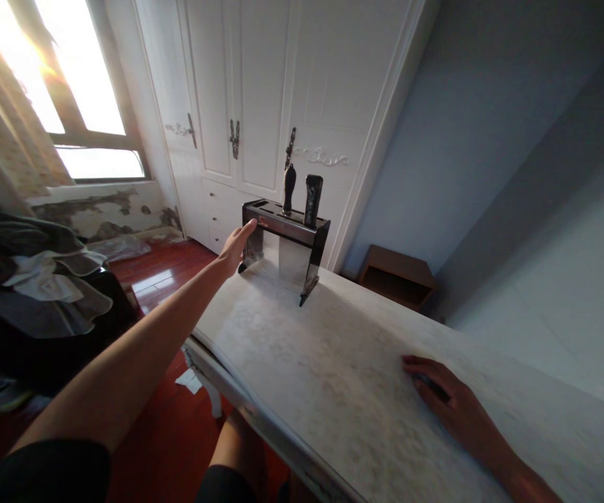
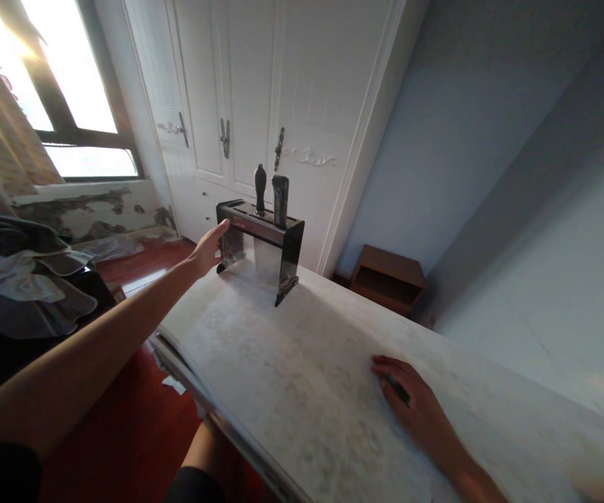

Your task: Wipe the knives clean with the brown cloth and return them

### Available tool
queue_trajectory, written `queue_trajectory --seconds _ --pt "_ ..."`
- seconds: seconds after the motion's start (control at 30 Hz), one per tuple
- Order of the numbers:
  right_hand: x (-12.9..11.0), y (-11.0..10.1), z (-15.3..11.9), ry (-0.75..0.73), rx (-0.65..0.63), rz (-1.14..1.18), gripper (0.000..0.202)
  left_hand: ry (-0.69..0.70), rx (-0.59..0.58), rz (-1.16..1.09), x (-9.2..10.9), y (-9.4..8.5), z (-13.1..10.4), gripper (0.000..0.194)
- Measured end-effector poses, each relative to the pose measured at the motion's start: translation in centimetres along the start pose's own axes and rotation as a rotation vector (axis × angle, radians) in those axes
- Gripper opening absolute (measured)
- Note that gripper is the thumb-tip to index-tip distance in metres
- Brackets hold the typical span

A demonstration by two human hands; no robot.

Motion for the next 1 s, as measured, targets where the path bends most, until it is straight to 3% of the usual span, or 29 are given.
queue_trajectory --seconds 0.1,0.33,0.8,1.0 --pt "0.2 0.1 0.1 -0.004 0.006 0.005 0.035 -0.074 -0.020 -0.047 -0.5 0.5 0.7 0.063" --pt "0.6 0.1 0.1 0.004 0.019 0.025 0.036 -0.078 -0.108 -0.049 -1.3 0.3 0.8 0.063" --pt "0.8 0.1 0.2 0.016 0.022 0.033 0.035 -0.054 -0.110 -0.055 -2.1 -0.7 1.5 0.066" --pt "0.8 0.1 0.2 0.015 0.020 0.046 0.035 -0.037 -0.106 -0.051 -1.9 -0.8 1.4 0.059"
Point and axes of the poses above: each hand's wrist, its own z-axis towards the middle knuckle, its own y-axis out of the palm, x = y × z, the point moved 8 cm from there along z, towards the middle knuckle, and after that the axes turned 1 degree about y, right-handed, at the moved point
